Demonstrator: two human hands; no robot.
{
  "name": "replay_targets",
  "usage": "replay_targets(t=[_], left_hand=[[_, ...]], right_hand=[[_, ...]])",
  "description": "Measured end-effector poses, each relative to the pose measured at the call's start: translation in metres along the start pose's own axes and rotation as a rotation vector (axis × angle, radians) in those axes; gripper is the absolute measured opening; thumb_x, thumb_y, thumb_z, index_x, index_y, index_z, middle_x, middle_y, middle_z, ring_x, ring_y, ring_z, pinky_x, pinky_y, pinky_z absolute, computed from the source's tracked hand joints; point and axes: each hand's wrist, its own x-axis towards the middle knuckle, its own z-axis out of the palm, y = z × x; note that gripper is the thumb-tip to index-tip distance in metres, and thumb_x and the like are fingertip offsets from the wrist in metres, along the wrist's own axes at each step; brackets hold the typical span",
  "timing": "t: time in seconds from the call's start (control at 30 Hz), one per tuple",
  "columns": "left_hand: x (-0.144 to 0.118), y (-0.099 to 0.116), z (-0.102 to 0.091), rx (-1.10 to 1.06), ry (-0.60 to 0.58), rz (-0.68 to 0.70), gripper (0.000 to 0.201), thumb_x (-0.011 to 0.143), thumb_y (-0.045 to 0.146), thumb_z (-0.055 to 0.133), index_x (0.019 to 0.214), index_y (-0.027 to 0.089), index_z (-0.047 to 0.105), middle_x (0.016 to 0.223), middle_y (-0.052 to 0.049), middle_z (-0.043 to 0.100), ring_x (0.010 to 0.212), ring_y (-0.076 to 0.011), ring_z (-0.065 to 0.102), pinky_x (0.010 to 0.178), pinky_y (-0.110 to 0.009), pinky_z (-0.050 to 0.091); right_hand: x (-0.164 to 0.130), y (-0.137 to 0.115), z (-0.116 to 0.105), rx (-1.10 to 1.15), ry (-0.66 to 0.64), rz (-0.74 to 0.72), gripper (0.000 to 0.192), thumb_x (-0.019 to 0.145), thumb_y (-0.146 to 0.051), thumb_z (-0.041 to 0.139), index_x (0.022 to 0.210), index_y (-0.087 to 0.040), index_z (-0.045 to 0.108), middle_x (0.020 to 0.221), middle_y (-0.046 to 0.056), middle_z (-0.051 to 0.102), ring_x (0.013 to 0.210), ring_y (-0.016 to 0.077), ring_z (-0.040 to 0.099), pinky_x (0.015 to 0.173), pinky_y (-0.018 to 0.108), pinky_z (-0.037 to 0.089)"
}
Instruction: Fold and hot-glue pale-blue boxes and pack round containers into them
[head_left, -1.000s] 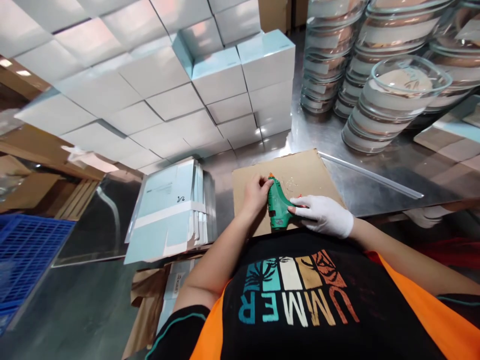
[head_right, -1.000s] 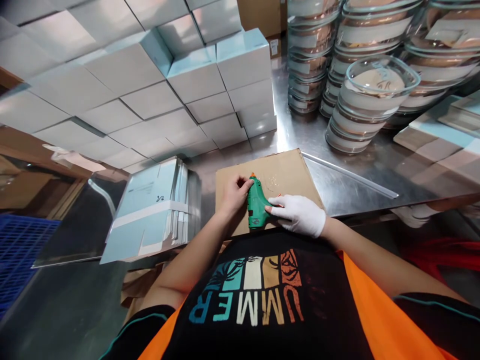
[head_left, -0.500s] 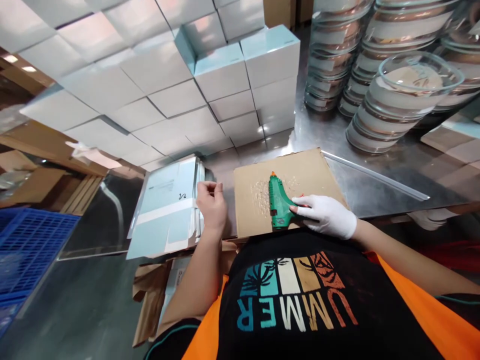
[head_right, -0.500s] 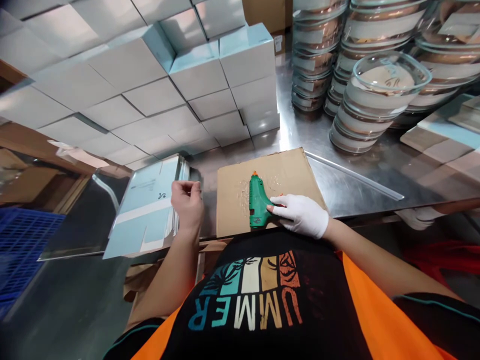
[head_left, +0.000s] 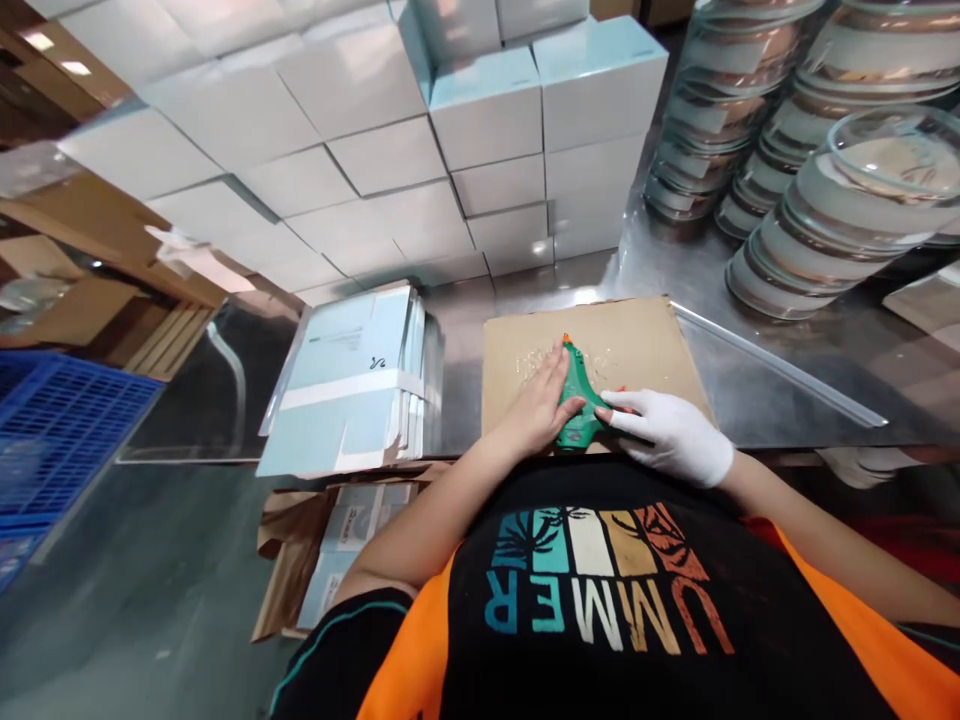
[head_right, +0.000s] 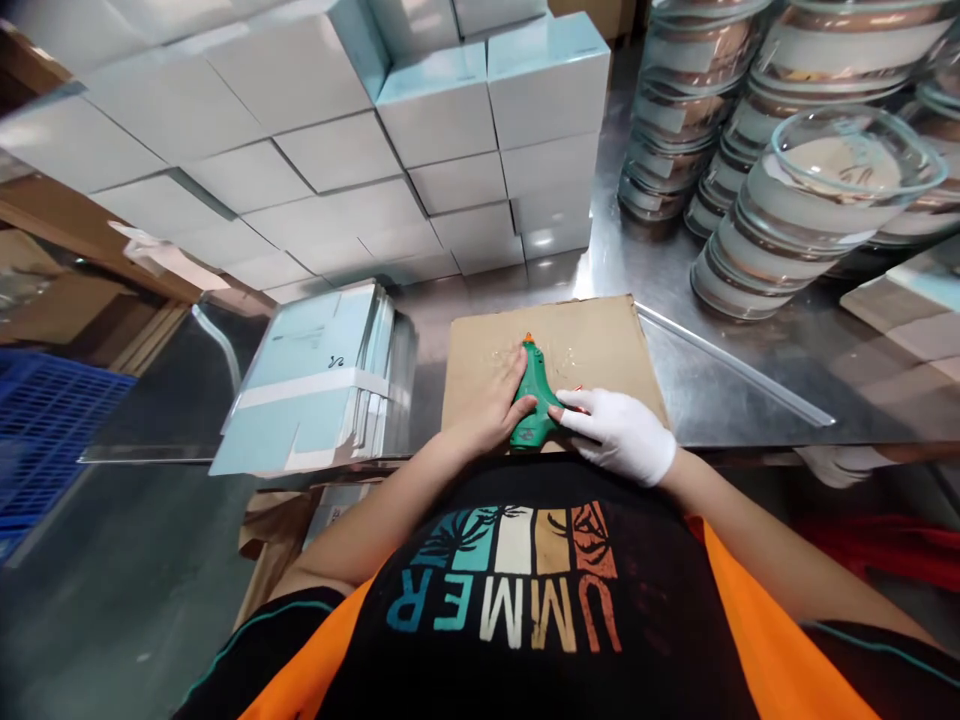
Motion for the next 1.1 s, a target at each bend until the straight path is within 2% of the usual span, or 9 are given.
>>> replay_targets(t=[0.1,0.2,0.27,0.37,0.47,0.67,0.77,0.93,1.1], left_hand=[[-0.022,0.006,0.000,-0.038,0.032,-0.027,0.072,0.109,0.058,0.044,0.163,0.011,0.043,0.172,-0.025,0.040,0.163,-0.0335,0.039,0.132,-0.056,0.037],[-0.045,0.014,-0.008,-0.092,0.107,-0.089,0.051,0.112,0.049,0.040,0.141,0.018,0.068,0.145,-0.018,0.072,0.143,-0.0301,0.064,0.124,-0.051,0.050],[-0.048,0.017,-0.010,-0.131,0.183,-0.125,0.048,0.113,0.048,0.039,0.136,0.020,0.071,0.138,-0.016,0.076,0.139,-0.0283,0.068,0.122,-0.048,0.053],[-0.032,0.016,-0.005,-0.155,0.169,-0.070,0.067,0.109,0.056,0.047,0.161,0.014,0.047,0.170,-0.023,0.045,0.162,-0.0316,0.041,0.132,-0.054,0.039],[-0.018,0.016,0.002,-0.154,0.052,-0.038,0.082,0.107,0.060,0.050,0.171,0.013,0.028,0.179,-0.025,0.020,0.169,-0.0330,0.019,0.136,-0.057,0.028],[-0.048,0.030,0.000,-0.102,0.022,0.208,0.052,0.114,0.039,0.041,0.159,0.016,0.051,0.168,-0.020,0.048,0.166,-0.0280,0.031,0.135,-0.054,0.035],[-0.056,0.029,0.000,-0.079,-0.043,0.349,0.052,0.114,0.039,0.040,0.160,0.017,0.048,0.164,-0.018,0.054,0.163,-0.0264,0.038,0.135,-0.054,0.034],[-0.032,0.012,0.000,-0.054,-0.120,0.165,0.088,0.106,0.069,0.043,0.172,0.015,0.023,0.179,-0.023,0.021,0.170,-0.0342,0.012,0.137,-0.061,0.022],[-0.007,0.010,-0.006,-0.078,-0.147,-0.062,0.096,0.104,0.075,0.040,0.174,0.015,0.012,0.182,-0.021,0.008,0.171,-0.0336,0.006,0.138,-0.058,0.019]], right_hand=[[0.001,-0.001,0.000,-0.033,-0.015,0.016,0.034,0.101,-0.026,0.065,0.134,-0.024,0.073,0.131,0.016,0.077,0.099,0.0267,0.078,0.079,0.038,0.065],[0.001,-0.001,0.000,-0.041,0.005,-0.009,0.033,0.103,-0.025,0.062,0.134,-0.023,0.072,0.131,0.016,0.078,0.100,0.0261,0.078,0.079,0.036,0.064],[0.001,0.000,0.001,-0.034,0.024,-0.022,0.032,0.103,-0.024,0.062,0.134,-0.022,0.072,0.131,0.016,0.077,0.101,0.0266,0.078,0.079,0.037,0.064],[0.001,0.001,0.002,-0.041,0.015,-0.024,0.032,0.104,-0.026,0.062,0.135,-0.023,0.071,0.132,0.015,0.077,0.100,0.0261,0.078,0.079,0.036,0.064],[0.000,0.002,0.002,-0.061,-0.001,-0.022,0.034,0.103,-0.026,0.061,0.136,-0.023,0.070,0.133,0.016,0.077,0.098,0.0259,0.078,0.077,0.036,0.063],[-0.002,0.003,0.000,-0.045,-0.033,-0.019,0.040,0.101,-0.023,0.064,0.141,-0.024,0.068,0.135,0.015,0.075,0.097,0.0253,0.078,0.079,0.036,0.063],[0.000,0.003,0.000,-0.045,-0.020,-0.030,0.038,0.102,-0.023,0.064,0.140,-0.023,0.068,0.135,0.015,0.076,0.099,0.0244,0.078,0.080,0.035,0.064],[0.005,0.002,0.000,-0.089,0.033,-0.069,0.031,0.105,-0.025,0.060,0.135,-0.020,0.067,0.130,0.016,0.077,0.092,0.0231,0.078,0.073,0.033,0.063],[0.007,-0.001,-0.001,-0.096,0.066,-0.080,0.028,0.105,-0.023,0.059,0.131,-0.019,0.067,0.126,0.016,0.079,0.092,0.0241,0.078,0.074,0.034,0.063]])
